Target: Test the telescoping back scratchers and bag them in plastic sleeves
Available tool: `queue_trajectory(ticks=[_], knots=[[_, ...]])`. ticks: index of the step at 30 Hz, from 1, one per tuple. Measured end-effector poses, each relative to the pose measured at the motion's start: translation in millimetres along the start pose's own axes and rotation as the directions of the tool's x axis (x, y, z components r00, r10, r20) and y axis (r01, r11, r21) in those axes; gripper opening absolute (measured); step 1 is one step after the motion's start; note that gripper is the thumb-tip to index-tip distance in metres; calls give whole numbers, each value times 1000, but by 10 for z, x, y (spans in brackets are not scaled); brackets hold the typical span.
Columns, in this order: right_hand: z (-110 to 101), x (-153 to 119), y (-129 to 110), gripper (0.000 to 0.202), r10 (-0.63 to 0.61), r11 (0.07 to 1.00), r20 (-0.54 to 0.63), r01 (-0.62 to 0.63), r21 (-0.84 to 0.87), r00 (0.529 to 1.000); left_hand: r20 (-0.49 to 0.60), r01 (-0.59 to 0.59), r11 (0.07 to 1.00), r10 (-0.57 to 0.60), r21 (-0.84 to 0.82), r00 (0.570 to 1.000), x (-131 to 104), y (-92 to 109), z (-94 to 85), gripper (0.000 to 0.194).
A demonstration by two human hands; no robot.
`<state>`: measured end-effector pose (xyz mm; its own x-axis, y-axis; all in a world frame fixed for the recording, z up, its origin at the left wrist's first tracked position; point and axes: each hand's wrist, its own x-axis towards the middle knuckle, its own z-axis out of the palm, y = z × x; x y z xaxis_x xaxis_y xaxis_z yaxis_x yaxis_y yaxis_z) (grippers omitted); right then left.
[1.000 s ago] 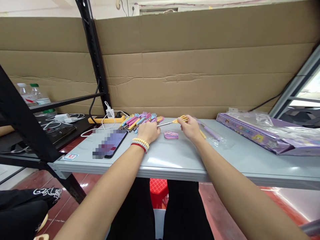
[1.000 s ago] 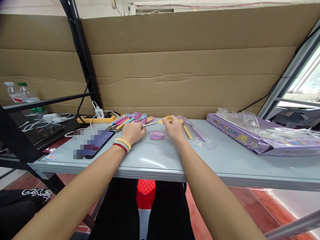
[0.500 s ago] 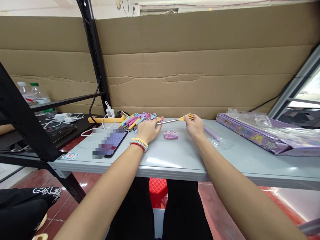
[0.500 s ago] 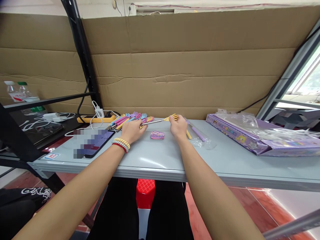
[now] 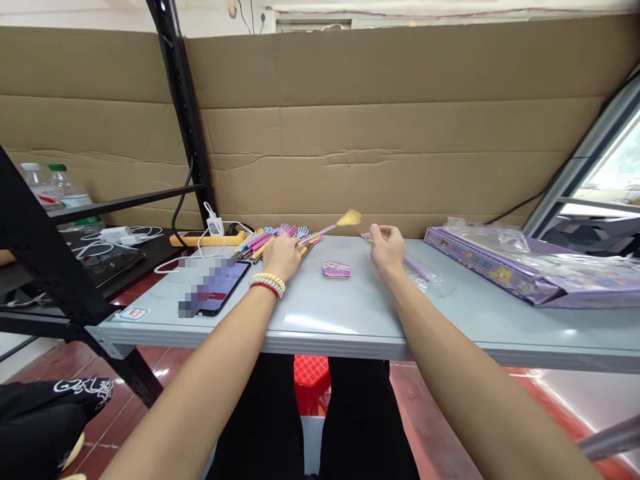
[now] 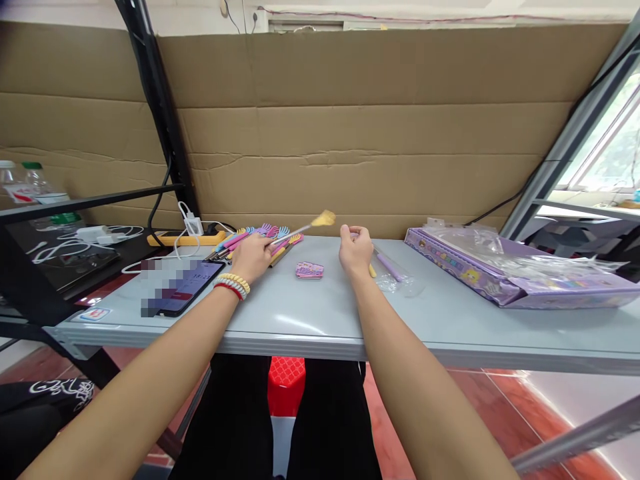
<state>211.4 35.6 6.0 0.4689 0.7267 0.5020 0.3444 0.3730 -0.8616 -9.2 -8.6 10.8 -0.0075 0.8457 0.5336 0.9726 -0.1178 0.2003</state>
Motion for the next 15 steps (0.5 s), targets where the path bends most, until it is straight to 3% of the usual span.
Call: queue_trajectory(ticks=[3,7,10,15], knots=[[-11,-38,-37,26,-32,999,31,33,-39,999,-23,180,983,-179,35,983,21,-89,-38,40],[-22,-83,-72,26,-64,996,68,68,-62,996,33,337,938,-341,79,940,28,-182,-48,35],[-25,-92,-73,28,-58,996,88,64,-66,994,50,375,923,-380,87,924,24,-205,-25,34],[-28,-85,-65,31,-56,995,126,66,-77,990,42,356,928,-362,110,931,22,-212,10,36]])
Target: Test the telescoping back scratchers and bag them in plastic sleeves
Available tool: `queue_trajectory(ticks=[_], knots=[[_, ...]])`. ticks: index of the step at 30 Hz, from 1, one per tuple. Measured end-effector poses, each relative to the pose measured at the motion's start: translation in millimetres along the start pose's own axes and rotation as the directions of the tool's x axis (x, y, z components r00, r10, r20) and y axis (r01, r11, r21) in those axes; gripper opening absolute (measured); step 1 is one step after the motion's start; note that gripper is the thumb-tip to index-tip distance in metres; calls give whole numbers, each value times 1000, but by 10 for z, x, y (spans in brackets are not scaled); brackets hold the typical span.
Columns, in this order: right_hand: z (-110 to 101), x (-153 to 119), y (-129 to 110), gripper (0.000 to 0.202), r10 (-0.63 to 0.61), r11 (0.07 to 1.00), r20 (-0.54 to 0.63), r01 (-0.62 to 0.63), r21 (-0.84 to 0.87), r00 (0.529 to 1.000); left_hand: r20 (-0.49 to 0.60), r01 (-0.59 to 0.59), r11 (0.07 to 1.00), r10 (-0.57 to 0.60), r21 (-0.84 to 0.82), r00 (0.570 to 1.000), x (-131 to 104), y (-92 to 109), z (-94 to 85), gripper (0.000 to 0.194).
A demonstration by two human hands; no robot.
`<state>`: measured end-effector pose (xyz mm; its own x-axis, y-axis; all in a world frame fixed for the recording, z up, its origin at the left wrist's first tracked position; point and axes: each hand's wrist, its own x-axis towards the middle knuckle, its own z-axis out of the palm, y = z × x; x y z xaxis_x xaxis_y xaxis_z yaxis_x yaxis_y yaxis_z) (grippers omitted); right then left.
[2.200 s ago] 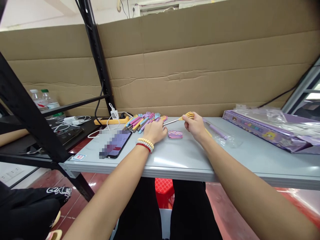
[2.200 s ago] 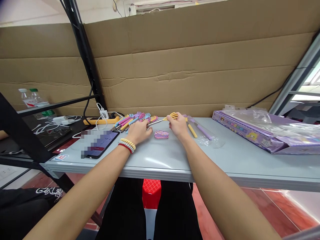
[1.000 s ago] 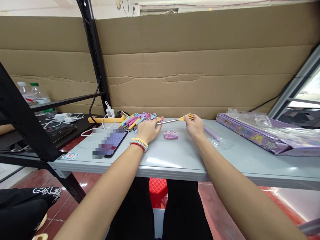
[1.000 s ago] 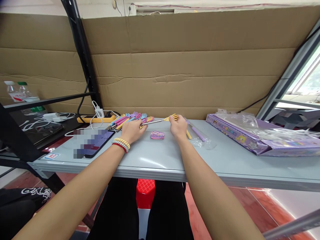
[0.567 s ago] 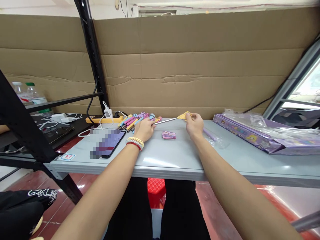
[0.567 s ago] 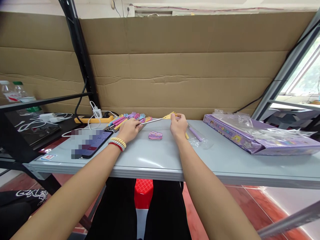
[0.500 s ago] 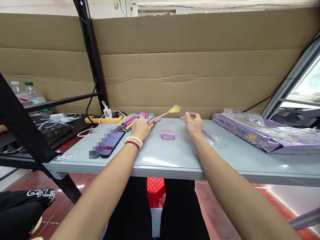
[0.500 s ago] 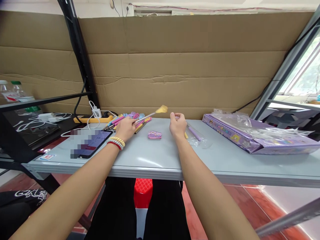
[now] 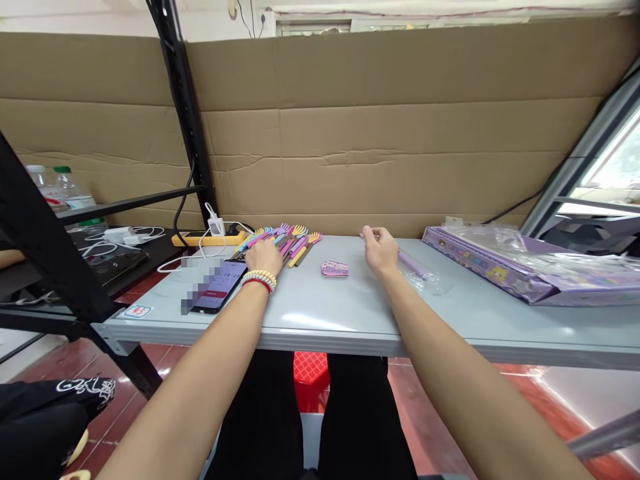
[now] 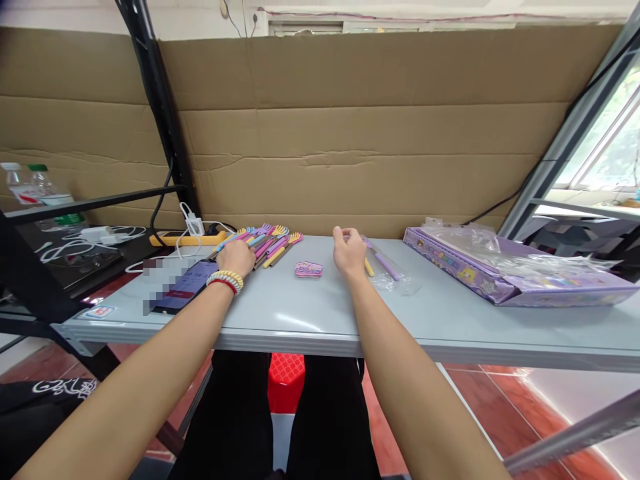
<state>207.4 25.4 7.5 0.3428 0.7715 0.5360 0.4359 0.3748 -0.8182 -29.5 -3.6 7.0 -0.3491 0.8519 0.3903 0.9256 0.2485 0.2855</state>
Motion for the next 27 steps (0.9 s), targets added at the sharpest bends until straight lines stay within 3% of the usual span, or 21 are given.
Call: queue_trajectory(ticks=[9,17,22,27], knots=[[-3,-23,-31,40,-9,997,52,13,-72,999,37,8,1000,-9,28,999,21,17,24,30],[-5,-21,-40,40,-14,994,83,22,-104,996,-40,-35,998,33,-49,999,23,0,32,27],[-19,-47,-71,41,-27,991,115,42,-126,993,-114,-109,989,98,-100,989,3,31,5,27],[-23,-68,-101,42,-35,986,155,60,-155,987,-52,-200,974,195,-109,979,-25,68,-18,30]])
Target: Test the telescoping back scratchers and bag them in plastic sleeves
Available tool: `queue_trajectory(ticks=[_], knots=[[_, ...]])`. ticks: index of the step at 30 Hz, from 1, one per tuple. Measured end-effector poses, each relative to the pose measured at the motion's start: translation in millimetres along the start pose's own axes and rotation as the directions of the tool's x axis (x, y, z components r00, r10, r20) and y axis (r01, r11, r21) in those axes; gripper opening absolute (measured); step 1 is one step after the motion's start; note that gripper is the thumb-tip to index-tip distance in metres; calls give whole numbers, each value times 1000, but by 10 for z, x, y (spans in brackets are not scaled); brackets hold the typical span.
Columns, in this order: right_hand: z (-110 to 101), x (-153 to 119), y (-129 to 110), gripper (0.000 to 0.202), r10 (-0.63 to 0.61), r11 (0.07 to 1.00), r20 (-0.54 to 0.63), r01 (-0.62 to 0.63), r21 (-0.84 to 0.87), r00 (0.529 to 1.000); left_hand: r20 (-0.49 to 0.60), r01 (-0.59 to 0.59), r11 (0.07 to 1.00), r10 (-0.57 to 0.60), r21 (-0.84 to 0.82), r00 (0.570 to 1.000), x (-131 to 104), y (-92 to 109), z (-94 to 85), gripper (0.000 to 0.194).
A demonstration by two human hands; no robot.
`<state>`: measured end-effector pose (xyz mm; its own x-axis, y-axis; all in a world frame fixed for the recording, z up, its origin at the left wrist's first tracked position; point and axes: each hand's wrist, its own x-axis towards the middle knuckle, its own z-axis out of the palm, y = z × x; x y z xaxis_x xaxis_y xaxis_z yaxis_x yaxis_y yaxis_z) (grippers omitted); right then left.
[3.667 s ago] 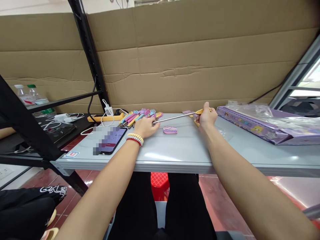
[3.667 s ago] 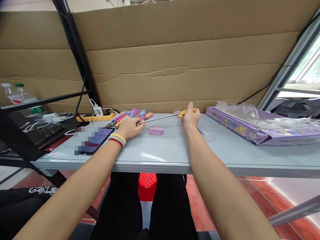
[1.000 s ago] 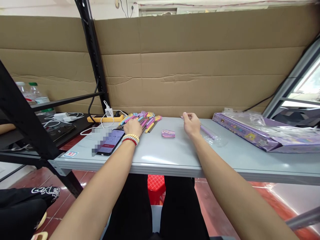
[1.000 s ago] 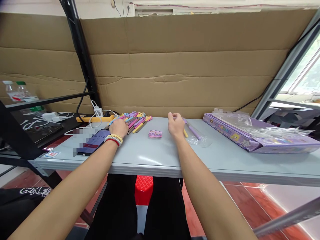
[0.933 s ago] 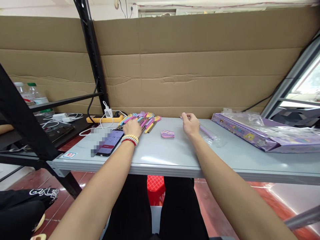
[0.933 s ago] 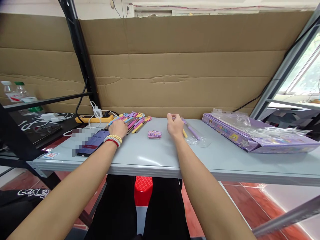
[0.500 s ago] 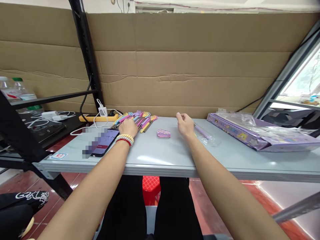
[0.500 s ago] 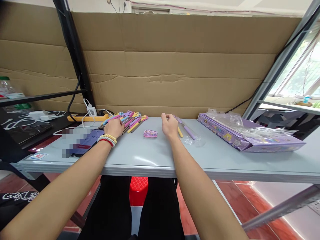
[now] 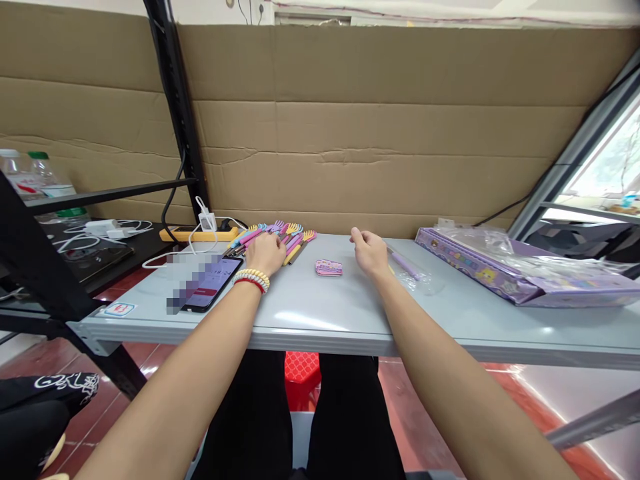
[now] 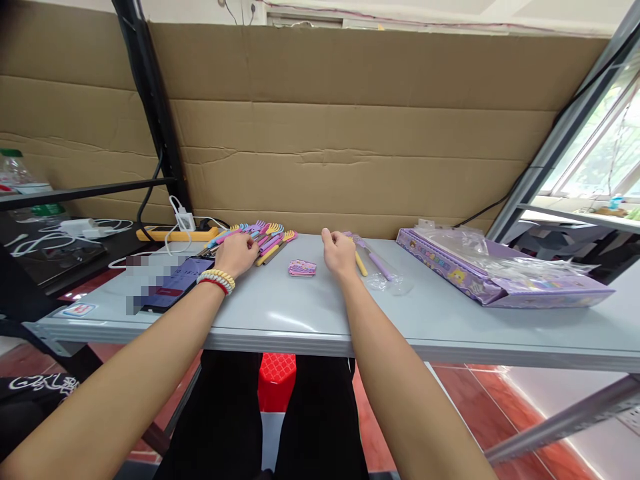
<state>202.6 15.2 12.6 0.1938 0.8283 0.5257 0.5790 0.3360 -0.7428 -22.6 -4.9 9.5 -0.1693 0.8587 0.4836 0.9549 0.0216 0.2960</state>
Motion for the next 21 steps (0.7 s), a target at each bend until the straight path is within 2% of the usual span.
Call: queue_trajectory(ticks=[6,13,17,21], knots=[[-9,-8,-11,42,-13,1000,39,14,-14,999,52,-98,995,99,-18,994,-20,10,19,24],[9,-20,3,42,-7,999,81,10,-38,997,35,-198,980,199,-17,979,-20,11,56,24],[9,50,62,41,-38,990,-5,37,-139,999,51,-244,970,245,-14,968,-37,36,49,26],[-128,255,142,26,37,942,-127,-77,-327,991,90,-261,965,263,-33,960,-43,58,55,26]])
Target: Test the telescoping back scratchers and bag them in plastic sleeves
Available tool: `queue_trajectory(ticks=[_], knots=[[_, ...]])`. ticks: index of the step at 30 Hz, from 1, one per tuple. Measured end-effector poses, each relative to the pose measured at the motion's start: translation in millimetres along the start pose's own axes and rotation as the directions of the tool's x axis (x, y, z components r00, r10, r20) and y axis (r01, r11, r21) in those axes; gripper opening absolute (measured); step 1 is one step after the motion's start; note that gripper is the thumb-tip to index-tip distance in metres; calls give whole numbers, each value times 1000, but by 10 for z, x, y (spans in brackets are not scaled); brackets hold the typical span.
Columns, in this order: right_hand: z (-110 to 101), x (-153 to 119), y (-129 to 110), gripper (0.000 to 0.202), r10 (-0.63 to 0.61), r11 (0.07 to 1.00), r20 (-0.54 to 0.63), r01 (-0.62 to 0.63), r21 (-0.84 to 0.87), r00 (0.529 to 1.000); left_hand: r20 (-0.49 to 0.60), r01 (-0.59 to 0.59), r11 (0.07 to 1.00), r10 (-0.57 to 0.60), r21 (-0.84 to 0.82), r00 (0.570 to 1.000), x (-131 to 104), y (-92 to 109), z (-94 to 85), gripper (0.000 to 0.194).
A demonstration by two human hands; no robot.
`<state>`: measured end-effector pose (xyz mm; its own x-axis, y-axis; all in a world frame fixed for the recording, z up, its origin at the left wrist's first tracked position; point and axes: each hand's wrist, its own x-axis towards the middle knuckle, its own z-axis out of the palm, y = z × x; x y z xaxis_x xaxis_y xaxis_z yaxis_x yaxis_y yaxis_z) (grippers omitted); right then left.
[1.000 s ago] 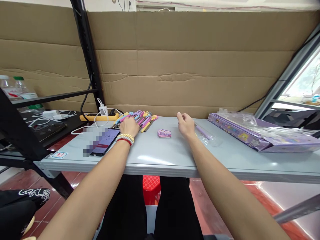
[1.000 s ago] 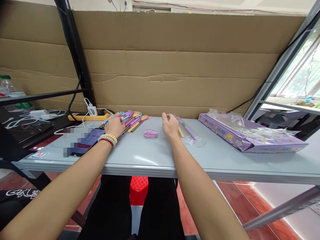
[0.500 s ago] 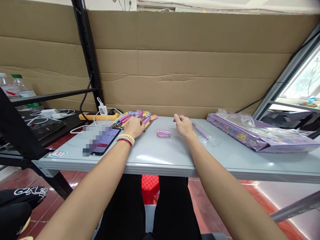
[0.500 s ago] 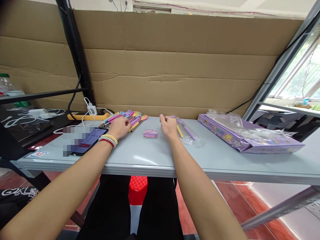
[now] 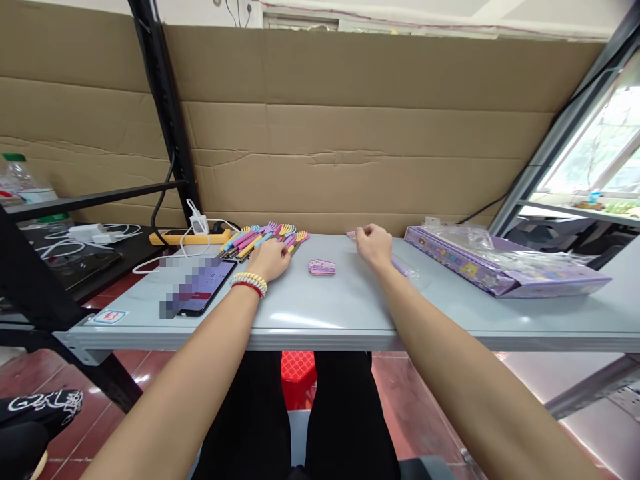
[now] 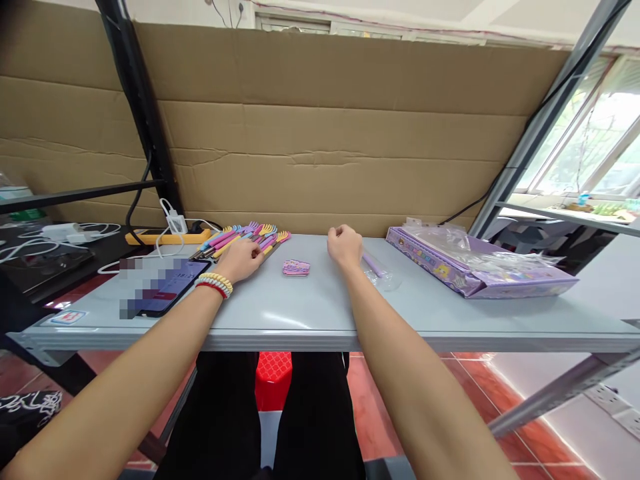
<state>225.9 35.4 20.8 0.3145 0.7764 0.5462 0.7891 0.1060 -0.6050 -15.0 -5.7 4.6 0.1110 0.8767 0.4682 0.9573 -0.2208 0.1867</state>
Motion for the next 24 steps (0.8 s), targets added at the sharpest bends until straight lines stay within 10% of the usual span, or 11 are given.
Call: queue_trajectory(ticks=[8,24], knots=[[-84,105,377,31,132,896,196,-32,-443,972,23,-65,998,65,-17,998,27,-9,56,23],[-81,14,442,34,268,896,298,-123,-427,916,40,-103,995,103,-7,994,25,-8,65,23]])
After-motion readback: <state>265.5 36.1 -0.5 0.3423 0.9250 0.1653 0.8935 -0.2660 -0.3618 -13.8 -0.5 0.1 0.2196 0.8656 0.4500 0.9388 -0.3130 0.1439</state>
